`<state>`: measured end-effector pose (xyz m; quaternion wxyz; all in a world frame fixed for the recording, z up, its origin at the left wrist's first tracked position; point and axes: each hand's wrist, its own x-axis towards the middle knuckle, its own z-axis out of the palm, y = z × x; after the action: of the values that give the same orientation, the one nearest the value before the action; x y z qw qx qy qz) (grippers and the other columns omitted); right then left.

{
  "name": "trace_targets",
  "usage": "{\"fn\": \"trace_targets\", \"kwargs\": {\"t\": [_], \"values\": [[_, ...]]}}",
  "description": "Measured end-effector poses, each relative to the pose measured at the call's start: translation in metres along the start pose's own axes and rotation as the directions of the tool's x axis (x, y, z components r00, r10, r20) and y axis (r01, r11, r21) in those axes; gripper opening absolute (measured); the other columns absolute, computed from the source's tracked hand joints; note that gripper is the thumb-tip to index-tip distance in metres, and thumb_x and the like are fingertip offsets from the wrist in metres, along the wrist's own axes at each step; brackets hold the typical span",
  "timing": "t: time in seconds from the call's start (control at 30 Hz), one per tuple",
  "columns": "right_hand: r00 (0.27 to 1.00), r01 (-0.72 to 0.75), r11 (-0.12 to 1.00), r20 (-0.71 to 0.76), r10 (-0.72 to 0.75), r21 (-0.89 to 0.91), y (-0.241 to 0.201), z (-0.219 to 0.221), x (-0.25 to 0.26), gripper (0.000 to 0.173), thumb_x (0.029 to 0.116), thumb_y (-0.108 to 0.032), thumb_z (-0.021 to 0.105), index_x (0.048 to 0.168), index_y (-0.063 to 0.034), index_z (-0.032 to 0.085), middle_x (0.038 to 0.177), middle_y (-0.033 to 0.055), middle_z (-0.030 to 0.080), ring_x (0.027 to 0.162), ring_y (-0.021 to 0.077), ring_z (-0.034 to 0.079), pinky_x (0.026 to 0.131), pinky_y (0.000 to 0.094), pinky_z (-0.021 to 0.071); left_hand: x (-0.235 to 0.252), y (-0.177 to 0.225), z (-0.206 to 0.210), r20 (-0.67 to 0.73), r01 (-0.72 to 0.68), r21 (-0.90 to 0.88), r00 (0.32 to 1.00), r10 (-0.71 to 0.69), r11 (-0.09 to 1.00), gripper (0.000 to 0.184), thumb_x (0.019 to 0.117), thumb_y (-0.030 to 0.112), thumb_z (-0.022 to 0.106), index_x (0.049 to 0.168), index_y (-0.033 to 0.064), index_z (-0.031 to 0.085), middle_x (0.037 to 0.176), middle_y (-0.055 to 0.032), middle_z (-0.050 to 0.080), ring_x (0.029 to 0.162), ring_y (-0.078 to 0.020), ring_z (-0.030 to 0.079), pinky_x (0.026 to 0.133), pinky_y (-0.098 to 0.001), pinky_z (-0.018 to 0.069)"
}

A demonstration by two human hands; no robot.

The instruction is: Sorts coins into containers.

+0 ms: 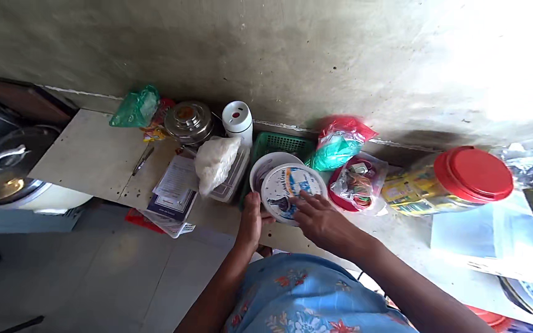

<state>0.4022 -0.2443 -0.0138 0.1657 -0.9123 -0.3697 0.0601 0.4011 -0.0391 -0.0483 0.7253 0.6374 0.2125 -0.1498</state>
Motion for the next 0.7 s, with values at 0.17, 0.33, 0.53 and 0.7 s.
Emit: {"fn": "trace_targets", "kwargs": {"t": [0.17, 0.33, 0.53, 0.7], "values": [[0.982, -0.042, 0.999, 0.184, 0.038, 0.016, 0.010, 0.002, 0.046, 0.025, 0.1002, -0.006, 0.056, 0.123, -0.0003, 0.064, 0.153, 0.0226, 0.049, 0.145, 0.0502, 0.038, 0.112, 0.0718, 0.0331, -0.005, -0.017, 0.000, 0.023, -0.268, 0.314, 0.961, 0.275, 0.911, 0.084, 0.0975, 0.010, 0.065, 0.160, -0.0004, 0.010, 0.152, -0.0268, 0.041, 0.097, -0.0229, 0.073, 0.079, -0.0353, 0.0632], [0.969, -0.049, 0.999, 0.244, 0.042, 0.021, 0.022, -0.001, 0.069, 0.025, 0.1011, -0.008, 0.056, 0.124, -0.0007, 0.063, 0.153, 0.0178, 0.051, 0.146, 0.0449, 0.040, 0.112, 0.0674, 0.0348, -0.004, -0.017, -0.001, 0.109, -0.442, 0.792, 0.782, 0.614, 0.422, 0.062, 0.0901, 0.021, 0.071, 0.147, 0.0030, 0.053, 0.153, -0.0338, 0.036, 0.124, -0.0420, 0.056, 0.100, -0.0476, 0.0517], [0.934, -0.178, 0.974, 0.337, 0.122, 0.138, 0.016, -0.017, 0.074, 0.031, 0.1024, -0.014, 0.055, 0.131, -0.0011, 0.061, 0.155, 0.0184, 0.048, 0.149, 0.0414, 0.037, 0.117, 0.0655, 0.0293, 0.021, -0.023, -0.001, 0.318, -0.462, 0.879, 0.750, 0.580, 0.115, 0.055, 0.0984, 0.029, 0.063, 0.141, -0.0056, 0.057, 0.153, -0.0315, 0.043, 0.146, -0.0516, 0.034, 0.120, -0.0563, 0.0317], [0.904, -0.393, 0.919, 0.201, 0.377, 0.046, 0.030, -0.018, 0.091, 0.049, 0.0993, -0.004, 0.058, 0.148, -0.0053, 0.051, 0.163, 0.0192, 0.034, 0.134, 0.0409, 0.052, 0.103, 0.0575, 0.0488, 0.034, -0.001, 0.007, 0.379, -0.451, 0.891, 0.806, 0.455, 0.057, 0.055, 0.1008, 0.030, 0.062, 0.142, -0.0053, 0.055, 0.155, -0.0314, 0.040, 0.148, -0.0506, 0.031, 0.120, -0.0534, 0.0325]]}}
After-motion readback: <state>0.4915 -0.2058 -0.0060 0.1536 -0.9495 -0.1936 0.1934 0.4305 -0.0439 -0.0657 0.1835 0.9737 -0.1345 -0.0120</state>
